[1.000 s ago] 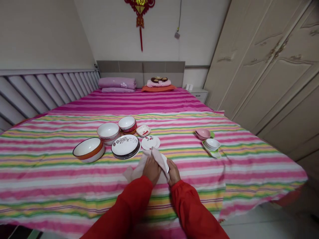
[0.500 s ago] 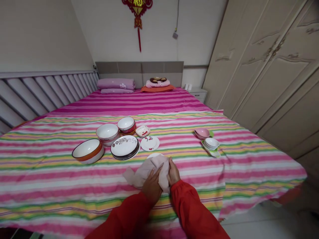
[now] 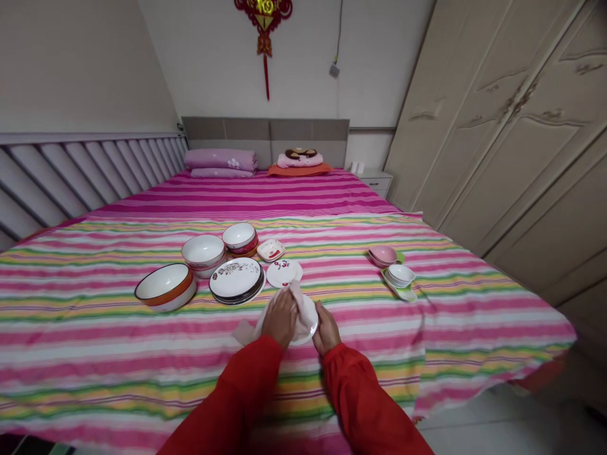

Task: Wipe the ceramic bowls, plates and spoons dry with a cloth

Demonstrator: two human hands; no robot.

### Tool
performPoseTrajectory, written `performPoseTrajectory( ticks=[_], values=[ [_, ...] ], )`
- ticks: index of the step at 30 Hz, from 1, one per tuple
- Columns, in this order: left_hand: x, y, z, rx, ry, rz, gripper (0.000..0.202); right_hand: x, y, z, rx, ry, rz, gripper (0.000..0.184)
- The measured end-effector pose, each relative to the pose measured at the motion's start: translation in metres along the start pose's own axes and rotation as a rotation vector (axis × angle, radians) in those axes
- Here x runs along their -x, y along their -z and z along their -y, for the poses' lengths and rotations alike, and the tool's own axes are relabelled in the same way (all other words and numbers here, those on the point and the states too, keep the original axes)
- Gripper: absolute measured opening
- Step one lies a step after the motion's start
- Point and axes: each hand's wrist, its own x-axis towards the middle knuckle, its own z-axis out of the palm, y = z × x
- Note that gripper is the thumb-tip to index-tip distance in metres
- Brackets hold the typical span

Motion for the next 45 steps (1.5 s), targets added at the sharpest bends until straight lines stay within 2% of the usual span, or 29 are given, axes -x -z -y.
performPoseTrajectory(
  ticks=[4, 8, 10, 16, 19, 22, 24, 25, 28, 30, 32, 34, 37, 41, 43, 45],
  values=[
    [0.037, -0.018, 0.018, -0.104, -0.045, -0.024, 0.053, 0.000, 0.003, -0.002, -0.005, 0.008, -0.010, 0.021],
    [0.060, -0.029, 0.013, -0.158, -0.192, -0.017, 0.066, 0.002, 0.001, 0.000, 0.006, 0.009, 0.007, 0.019],
    [0.058, -0.028, 0.006, -0.153, -0.213, -0.019, 0.068, 0.003, -0.001, 0.003, 0.007, -0.005, 0.016, 0.023],
    [0.034, -0.017, -0.017, -0.140, -0.131, 0.033, 0.068, 0.004, -0.003, 0.007, -0.006, -0.011, -0.011, 0.038],
    [0.032, -0.009, -0.016, -0.102, -0.130, 0.053, 0.059, 0.004, -0.002, 0.007, -0.032, -0.013, -0.025, 0.035],
    [0.029, 0.008, -0.007, 0.100, -0.112, 0.012, 0.055, 0.003, -0.002, 0.007, -0.040, -0.044, 0.000, 0.035],
    [0.023, 0.023, -0.001, 0.340, -0.027, -0.054, 0.049, 0.004, -0.002, 0.007, -0.013, -0.051, 0.029, 0.034],
    [0.019, 0.032, 0.002, 0.472, 0.062, -0.099, 0.043, 0.004, -0.003, 0.006, 0.006, -0.043, 0.032, 0.033],
    [0.007, 0.052, 0.005, 0.847, 0.440, -0.261, 0.033, 0.005, -0.005, 0.005, 0.057, 0.008, 0.005, 0.031],
    [0.002, 0.057, 0.005, 1.038, 0.638, -0.324, 0.034, 0.006, -0.007, 0.003, 0.104, 0.044, -0.009, 0.030],
    [0.001, 0.056, 0.002, 1.148, 0.736, -0.310, 0.037, 0.007, -0.008, 0.003, 0.157, 0.054, -0.010, 0.026],
    [0.004, 0.050, -0.001, 1.192, 0.752, -0.254, 0.039, 0.008, -0.009, 0.003, 0.177, 0.035, -0.013, 0.024],
    [0.007, 0.040, -0.004, 1.152, 0.684, -0.213, 0.041, 0.008, -0.010, 0.003, 0.159, 0.008, -0.022, 0.024],
    [0.008, 0.038, 0.004, 0.879, 0.603, -0.247, 0.042, 0.008, -0.010, 0.002, 0.172, 0.011, -0.058, 0.023],
    [0.006, 0.044, 0.010, 0.774, 0.648, -0.293, 0.042, 0.007, -0.009, 0.001, 0.174, 0.022, -0.089, 0.023],
    [0.004, 0.053, 0.015, 0.744, 0.755, -0.404, 0.043, 0.006, -0.009, 0.000, 0.168, 0.034, -0.109, 0.024]
  ],
)
